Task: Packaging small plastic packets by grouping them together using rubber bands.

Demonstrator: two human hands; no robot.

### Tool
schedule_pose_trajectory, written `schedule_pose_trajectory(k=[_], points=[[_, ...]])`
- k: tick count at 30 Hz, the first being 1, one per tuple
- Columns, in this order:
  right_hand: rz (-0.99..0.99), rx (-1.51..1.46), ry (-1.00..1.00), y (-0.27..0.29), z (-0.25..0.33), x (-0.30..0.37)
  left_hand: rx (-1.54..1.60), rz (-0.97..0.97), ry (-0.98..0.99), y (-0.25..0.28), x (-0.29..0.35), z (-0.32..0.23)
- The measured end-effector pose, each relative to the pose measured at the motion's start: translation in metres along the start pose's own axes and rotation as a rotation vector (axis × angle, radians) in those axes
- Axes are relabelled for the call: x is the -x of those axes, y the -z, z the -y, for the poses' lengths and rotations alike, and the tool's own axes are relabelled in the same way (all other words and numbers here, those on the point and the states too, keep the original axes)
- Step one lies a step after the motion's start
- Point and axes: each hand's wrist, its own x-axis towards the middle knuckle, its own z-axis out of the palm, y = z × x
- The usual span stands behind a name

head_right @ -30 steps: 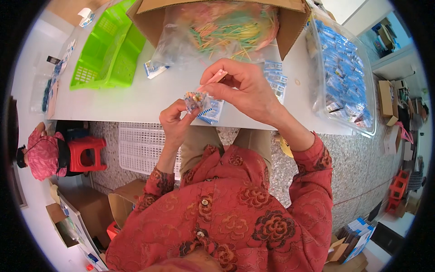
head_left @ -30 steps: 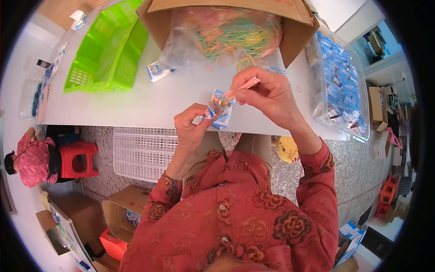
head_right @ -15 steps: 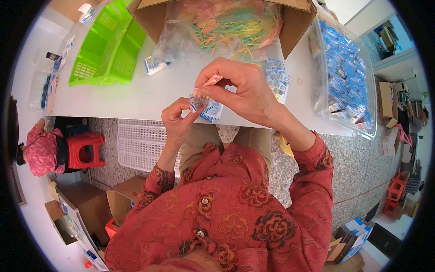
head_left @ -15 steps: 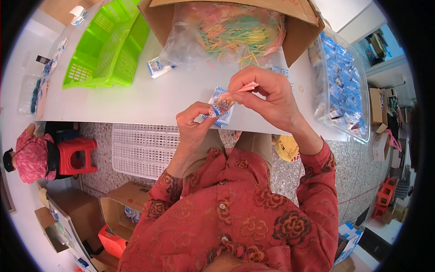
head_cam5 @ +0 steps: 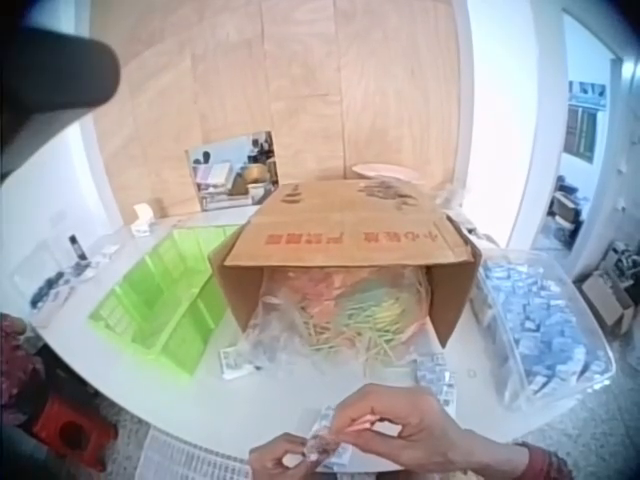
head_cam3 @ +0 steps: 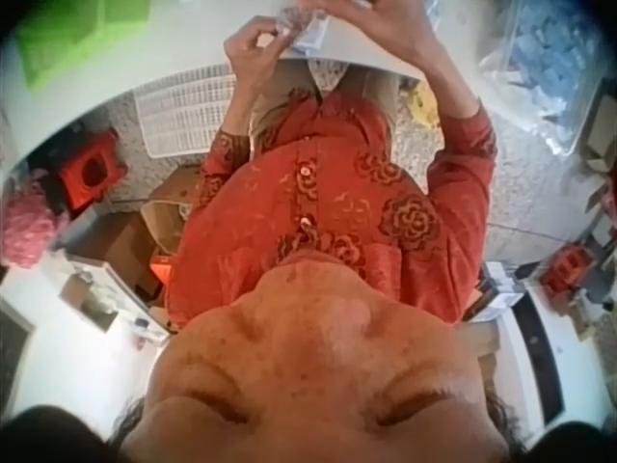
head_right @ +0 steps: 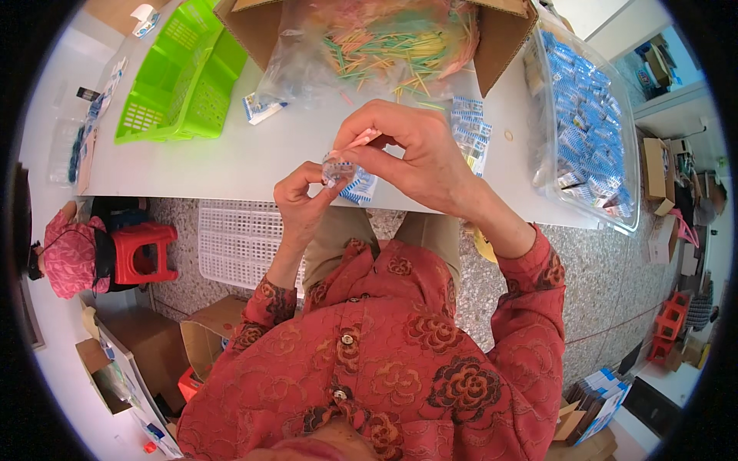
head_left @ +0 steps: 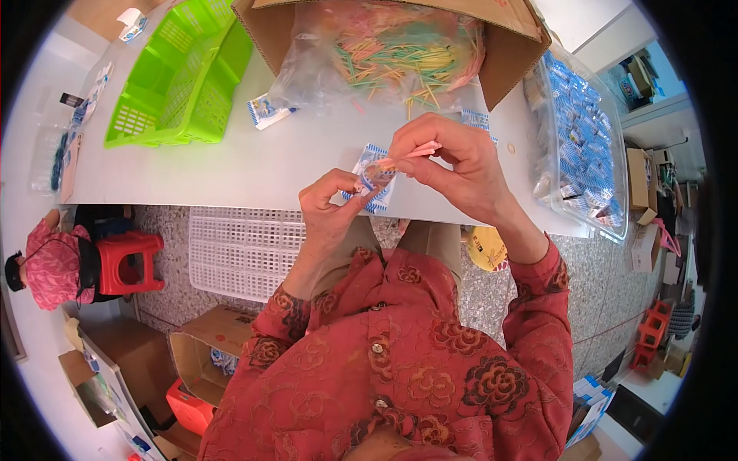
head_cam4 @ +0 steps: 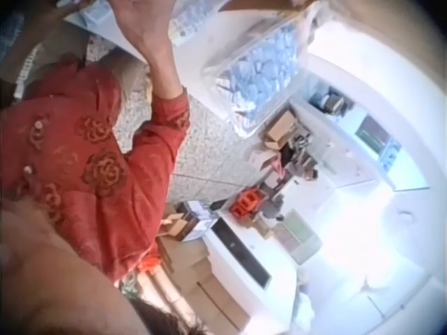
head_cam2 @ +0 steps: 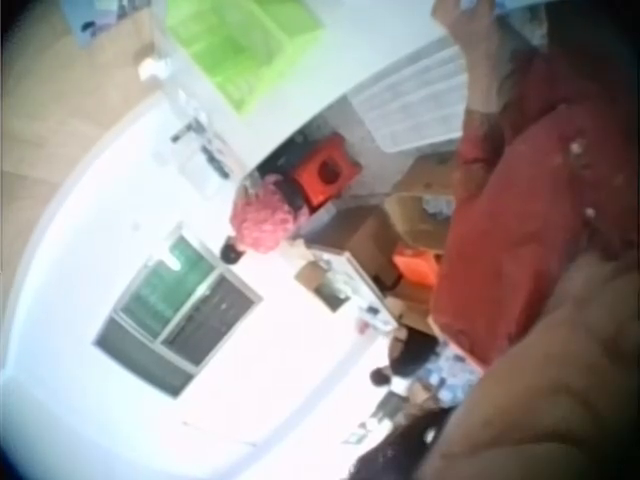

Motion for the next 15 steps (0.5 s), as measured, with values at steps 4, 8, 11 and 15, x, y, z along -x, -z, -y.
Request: schedule_pose_trajectory(k=[4, 8, 11, 15], points=[[0.026, 0.055, 0.028, 0.0012, -0.0007, -0.0046, -0.001, 0.005, -0.024, -0.0012, 0.0008, 0.0001], [0.091, 0.135, 0.047, 0.0039, -0.0037, -0.007, -0.03, 0.019, -0.034, -0.0002, 0.0004, -0.0008], [0.123, 0.15, -0.016, 0.0042, -0.0056, -0.0073, -0.034, 0.026, -0.065, 0.0004, 0.0, -0.0004], [0.199, 0.191, -0.119, 0.0039, 0.0018, -0.0103, -0.024, 0.059, -0.03, -0.0003, -0.0004, -0.0035]])
